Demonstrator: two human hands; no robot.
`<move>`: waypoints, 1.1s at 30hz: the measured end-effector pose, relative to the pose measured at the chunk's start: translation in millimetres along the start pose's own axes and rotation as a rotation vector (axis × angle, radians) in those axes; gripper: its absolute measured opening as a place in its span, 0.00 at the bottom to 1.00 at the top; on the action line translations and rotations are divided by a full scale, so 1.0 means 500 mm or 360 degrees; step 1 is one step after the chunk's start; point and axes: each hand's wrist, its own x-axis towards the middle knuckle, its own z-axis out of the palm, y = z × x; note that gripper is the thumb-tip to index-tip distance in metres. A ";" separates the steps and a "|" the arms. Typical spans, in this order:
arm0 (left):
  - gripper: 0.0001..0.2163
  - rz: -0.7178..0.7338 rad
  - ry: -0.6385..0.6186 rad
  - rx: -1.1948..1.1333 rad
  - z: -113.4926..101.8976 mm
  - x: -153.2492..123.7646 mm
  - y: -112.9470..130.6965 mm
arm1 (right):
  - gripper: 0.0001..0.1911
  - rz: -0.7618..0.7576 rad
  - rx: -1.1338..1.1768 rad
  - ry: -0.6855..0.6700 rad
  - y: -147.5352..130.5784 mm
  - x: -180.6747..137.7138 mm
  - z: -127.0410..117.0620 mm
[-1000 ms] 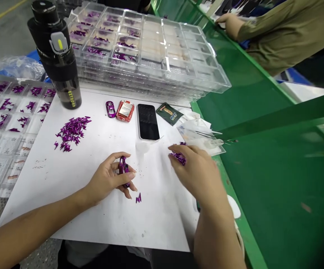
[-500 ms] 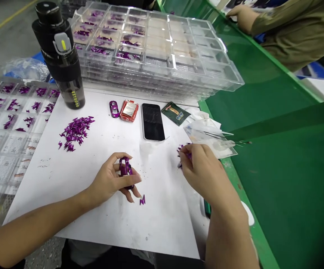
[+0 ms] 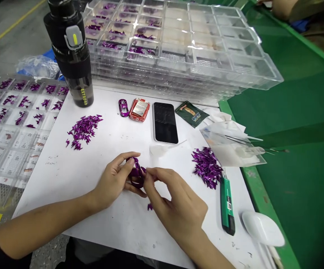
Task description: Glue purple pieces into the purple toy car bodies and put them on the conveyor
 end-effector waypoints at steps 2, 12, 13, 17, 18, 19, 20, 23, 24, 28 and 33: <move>0.19 0.0016 0.0012 0.0042 0.001 -0.002 -0.002 | 0.14 0.0015 -0.0040 0.0036 -0.005 -0.007 0.010; 0.15 0.0041 0.0068 -0.0022 0.005 -0.003 -0.004 | 0.21 -0.0101 0.0084 -0.0058 0.006 -0.020 0.019; 0.15 0.0035 0.0096 -0.0034 0.005 -0.003 -0.003 | 0.22 -0.0108 0.0091 -0.0063 0.005 -0.021 0.019; 0.17 0.0001 0.0241 -0.0068 0.009 -0.006 -0.002 | 0.23 -0.0013 0.0158 -0.0055 -0.005 -0.024 0.023; 0.17 -0.0002 0.0258 -0.0077 0.009 -0.006 -0.002 | 0.22 0.0042 0.0193 -0.0054 -0.008 -0.023 0.023; 0.16 0.0000 0.0265 -0.0088 0.009 -0.006 -0.003 | 0.20 0.0096 0.0216 -0.0052 -0.012 -0.023 0.024; 0.16 0.0006 0.0265 -0.0100 0.009 -0.007 -0.004 | 0.19 0.0135 0.0217 -0.0050 -0.015 -0.022 0.024; 0.15 0.0035 0.0257 -0.0148 0.007 -0.007 -0.008 | 0.16 0.0154 0.0146 -0.0021 -0.026 -0.022 0.027; 0.15 0.0048 0.0258 -0.0168 0.007 -0.007 -0.009 | 0.16 0.0142 0.0122 -0.0007 -0.029 -0.023 0.029; 0.13 0.0088 0.0284 -0.0210 0.006 -0.006 -0.014 | 0.20 0.0068 0.0096 0.0040 -0.038 -0.029 0.038; 0.10 0.0245 0.0278 -0.0021 0.009 -0.007 -0.015 | 0.17 0.0033 -0.0236 -0.0046 -0.031 -0.030 0.049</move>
